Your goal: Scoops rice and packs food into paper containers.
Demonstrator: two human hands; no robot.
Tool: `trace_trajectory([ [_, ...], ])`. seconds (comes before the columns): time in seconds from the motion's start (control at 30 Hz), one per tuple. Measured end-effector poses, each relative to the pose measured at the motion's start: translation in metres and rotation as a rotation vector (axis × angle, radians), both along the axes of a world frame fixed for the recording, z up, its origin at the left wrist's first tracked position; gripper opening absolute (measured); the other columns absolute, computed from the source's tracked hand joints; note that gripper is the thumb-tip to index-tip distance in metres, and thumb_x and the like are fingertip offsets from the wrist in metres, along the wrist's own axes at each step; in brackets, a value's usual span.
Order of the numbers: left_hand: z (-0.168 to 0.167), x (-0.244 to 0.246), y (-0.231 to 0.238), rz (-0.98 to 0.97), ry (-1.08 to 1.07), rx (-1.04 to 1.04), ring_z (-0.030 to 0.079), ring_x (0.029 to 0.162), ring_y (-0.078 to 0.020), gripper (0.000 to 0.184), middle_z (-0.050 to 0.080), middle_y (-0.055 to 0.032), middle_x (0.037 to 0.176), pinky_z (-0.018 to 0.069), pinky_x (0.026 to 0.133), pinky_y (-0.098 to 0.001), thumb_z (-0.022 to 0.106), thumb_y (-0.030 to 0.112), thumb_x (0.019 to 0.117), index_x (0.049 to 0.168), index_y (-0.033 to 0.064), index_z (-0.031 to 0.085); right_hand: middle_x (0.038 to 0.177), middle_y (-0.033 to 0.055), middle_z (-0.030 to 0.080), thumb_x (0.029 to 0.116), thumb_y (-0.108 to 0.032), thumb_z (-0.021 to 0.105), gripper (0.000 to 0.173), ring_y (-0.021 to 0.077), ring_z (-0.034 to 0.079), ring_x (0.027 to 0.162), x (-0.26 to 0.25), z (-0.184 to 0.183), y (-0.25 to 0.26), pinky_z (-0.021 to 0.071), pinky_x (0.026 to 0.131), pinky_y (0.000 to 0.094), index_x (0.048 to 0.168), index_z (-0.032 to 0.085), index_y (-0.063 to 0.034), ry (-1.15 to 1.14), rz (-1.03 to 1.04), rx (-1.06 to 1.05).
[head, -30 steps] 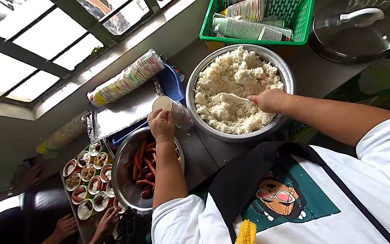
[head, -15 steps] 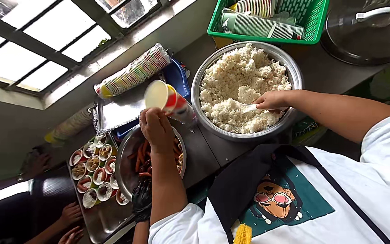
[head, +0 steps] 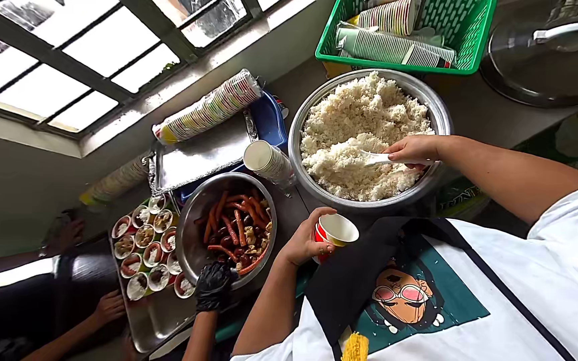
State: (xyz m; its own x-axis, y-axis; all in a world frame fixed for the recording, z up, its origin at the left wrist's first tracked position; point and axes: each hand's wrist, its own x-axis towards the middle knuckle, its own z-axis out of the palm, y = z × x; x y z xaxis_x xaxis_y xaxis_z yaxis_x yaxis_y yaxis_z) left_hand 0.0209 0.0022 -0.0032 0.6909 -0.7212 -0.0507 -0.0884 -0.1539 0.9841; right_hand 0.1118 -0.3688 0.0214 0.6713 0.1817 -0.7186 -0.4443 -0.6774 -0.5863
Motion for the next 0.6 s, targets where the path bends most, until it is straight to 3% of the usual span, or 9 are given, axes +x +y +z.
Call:
trace_trajectory([
  [0.07,0.008,0.000,0.004,0.055,0.018,0.059,0.067,0.104,-0.0061,0.095,0.067,-0.0078,0.119,0.0569,0.093,-0.0285,0.080,0.059,0.0734,0.136,-0.0051,0.048,0.078,0.0102,0.057,0.1097,-0.035,0.047,0.040,0.0150,0.045,0.054,-0.003,0.003,-0.004,0.0423,0.053,0.0309,0.144,0.058,-0.0181,-0.013,-0.016,-0.004],
  [0.13,0.005,0.005,0.011,0.237,-0.116,0.073,0.067,0.106,-0.0081,0.086,0.068,-0.0084,0.119,0.0563,0.095,-0.0320,0.081,0.052,0.0739,0.132,-0.0039,0.052,0.077,0.0104,0.057,0.1098,-0.034,0.047,0.040,0.0154,0.046,0.055,-0.005,0.002,-0.007,0.0430,0.054,0.0314,0.144,0.058,-0.0176,-0.028,-0.034,0.003],
  [0.17,-0.006,0.012,0.016,0.330,-0.233,0.053,0.065,0.113,-0.0092,0.081,0.066,-0.0092,0.124,0.0545,0.099,-0.0339,0.081,0.049,0.0758,0.131,-0.0024,0.052,0.077,0.0103,0.057,0.1099,-0.034,0.047,0.040,0.0153,0.046,0.054,-0.007,0.000,-0.008,0.0430,0.054,0.0313,0.144,0.058,-0.0176,-0.035,-0.040,0.005],
  [0.23,-0.041,0.029,0.025,0.502,-0.450,0.026,0.056,0.131,-0.0213,0.074,0.058,-0.0210,0.138,0.0459,0.109,-0.0412,0.082,0.039,0.0761,0.128,-0.0029,0.049,0.074,0.0092,0.056,0.1098,-0.034,0.047,0.039,0.0146,0.046,0.053,-0.011,-0.003,-0.011,0.0427,0.052,0.0303,0.143,0.059,-0.0173,-0.055,-0.047,0.015],
  [0.33,-0.083,0.036,0.030,0.727,-0.514,0.051,0.057,0.130,-0.0265,0.065,0.055,-0.0279,0.138,0.0484,0.105,-0.0394,0.079,0.035,0.0741,0.116,-0.0060,0.051,0.073,0.0084,0.056,0.1098,-0.034,0.047,0.039,0.0142,0.046,0.053,-0.016,-0.005,-0.012,0.0426,0.052,0.0298,0.143,0.060,-0.0184,-0.061,-0.058,0.019],
  [0.4,-0.086,0.030,0.037,0.746,-0.520,0.165,0.058,0.127,-0.0281,0.060,0.059,-0.0274,0.134,0.0477,0.104,-0.0400,0.075,0.046,0.0770,0.104,-0.0045,0.057,0.074,0.0094,0.056,0.1098,-0.034,0.047,0.039,0.0153,0.046,0.054,-0.020,0.000,-0.011,0.0431,0.053,0.0307,0.144,0.059,-0.0186,-0.055,-0.075,0.012],
  [0.43,-0.081,0.026,0.041,0.717,-0.524,0.244,0.058,0.126,-0.0331,0.057,0.060,-0.0282,0.132,0.0445,0.105,-0.0451,0.072,0.049,0.0780,0.096,-0.0031,0.061,0.074,0.0093,0.056,0.1099,-0.034,0.047,0.039,0.0151,0.046,0.053,-0.022,0.002,-0.010,0.0429,0.052,0.0302,0.144,0.058,-0.0189,-0.054,-0.083,0.006],
  [0.5,-0.065,0.016,0.047,0.611,-0.516,0.415,0.055,0.126,-0.0410,0.048,0.062,-0.0276,0.131,0.0402,0.106,-0.0540,0.069,0.047,0.0804,0.088,0.0001,0.069,0.075,0.0101,0.056,0.1102,-0.033,0.046,0.039,0.0155,0.045,0.053,-0.025,0.008,-0.009,0.0424,0.053,0.0305,0.146,0.057,-0.0188,-0.047,-0.098,0.000],
  [0.6,-0.047,0.006,0.049,0.498,-0.538,0.600,0.056,0.126,-0.0440,0.034,0.062,-0.0254,0.135,0.0409,0.105,-0.0598,0.076,0.036,0.0813,0.086,0.0026,0.074,0.074,0.0101,0.055,0.1107,-0.031,0.046,0.039,0.0153,0.045,0.051,-0.026,0.009,-0.012,0.0429,0.051,0.0300,0.147,0.056,-0.0185,-0.065,-0.120,0.012],
])
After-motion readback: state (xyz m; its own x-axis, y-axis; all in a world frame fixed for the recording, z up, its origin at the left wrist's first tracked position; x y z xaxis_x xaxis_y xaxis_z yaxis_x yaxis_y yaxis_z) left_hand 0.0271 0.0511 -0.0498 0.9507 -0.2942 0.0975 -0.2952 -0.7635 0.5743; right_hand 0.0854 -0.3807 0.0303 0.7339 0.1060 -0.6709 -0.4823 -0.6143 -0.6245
